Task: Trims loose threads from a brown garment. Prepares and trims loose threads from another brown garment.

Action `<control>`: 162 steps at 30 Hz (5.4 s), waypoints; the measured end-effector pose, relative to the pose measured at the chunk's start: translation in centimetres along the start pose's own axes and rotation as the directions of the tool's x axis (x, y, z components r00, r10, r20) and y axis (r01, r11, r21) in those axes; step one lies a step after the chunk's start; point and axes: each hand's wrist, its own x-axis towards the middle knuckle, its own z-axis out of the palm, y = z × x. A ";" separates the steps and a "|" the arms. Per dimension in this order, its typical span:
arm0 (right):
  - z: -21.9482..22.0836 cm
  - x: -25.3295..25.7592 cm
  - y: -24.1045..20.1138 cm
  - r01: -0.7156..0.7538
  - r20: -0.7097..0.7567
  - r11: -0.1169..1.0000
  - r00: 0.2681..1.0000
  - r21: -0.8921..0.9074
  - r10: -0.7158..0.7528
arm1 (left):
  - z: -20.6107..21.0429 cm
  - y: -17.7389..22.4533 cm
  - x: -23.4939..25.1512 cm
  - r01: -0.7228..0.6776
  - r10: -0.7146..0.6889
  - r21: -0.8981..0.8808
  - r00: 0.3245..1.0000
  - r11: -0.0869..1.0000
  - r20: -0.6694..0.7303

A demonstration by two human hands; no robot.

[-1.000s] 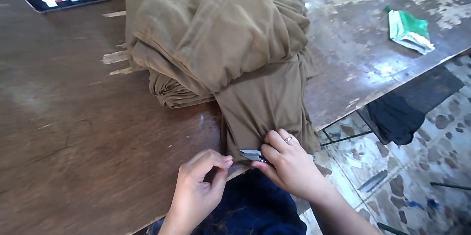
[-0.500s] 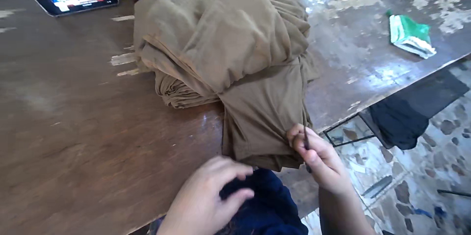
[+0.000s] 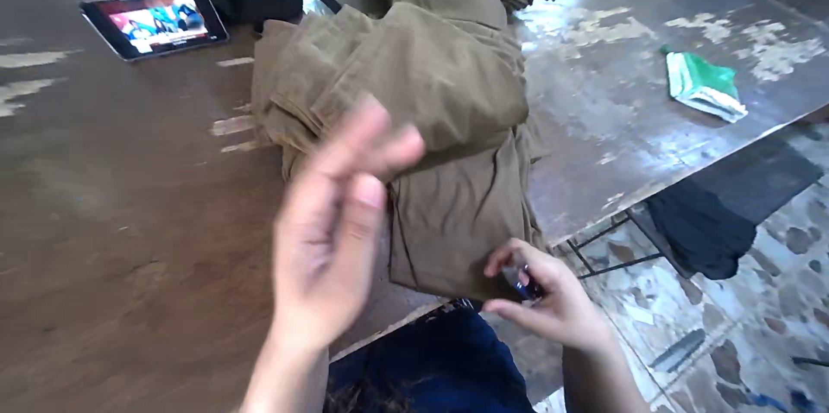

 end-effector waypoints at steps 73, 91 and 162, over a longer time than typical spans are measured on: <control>-2.5 4.6 -2.5 0.205 -0.406 0.976 0.888 -0.074 -0.218 | 4.4 -5.7 -9.1 0.053 -0.069 0.527 0.998 0.848 0.011; 7.1 3.3 -2.1 0.082 -0.205 0.996 0.975 -0.034 -0.087 | 5.2 -5.7 -9.9 0.242 -0.345 -0.381 0.910 0.892 -0.231; 0.9 2.2 -1.3 0.113 -0.250 0.971 0.967 0.210 -0.059 | 1.5 -5.1 -11.2 0.018 -0.026 0.340 0.999 0.940 0.019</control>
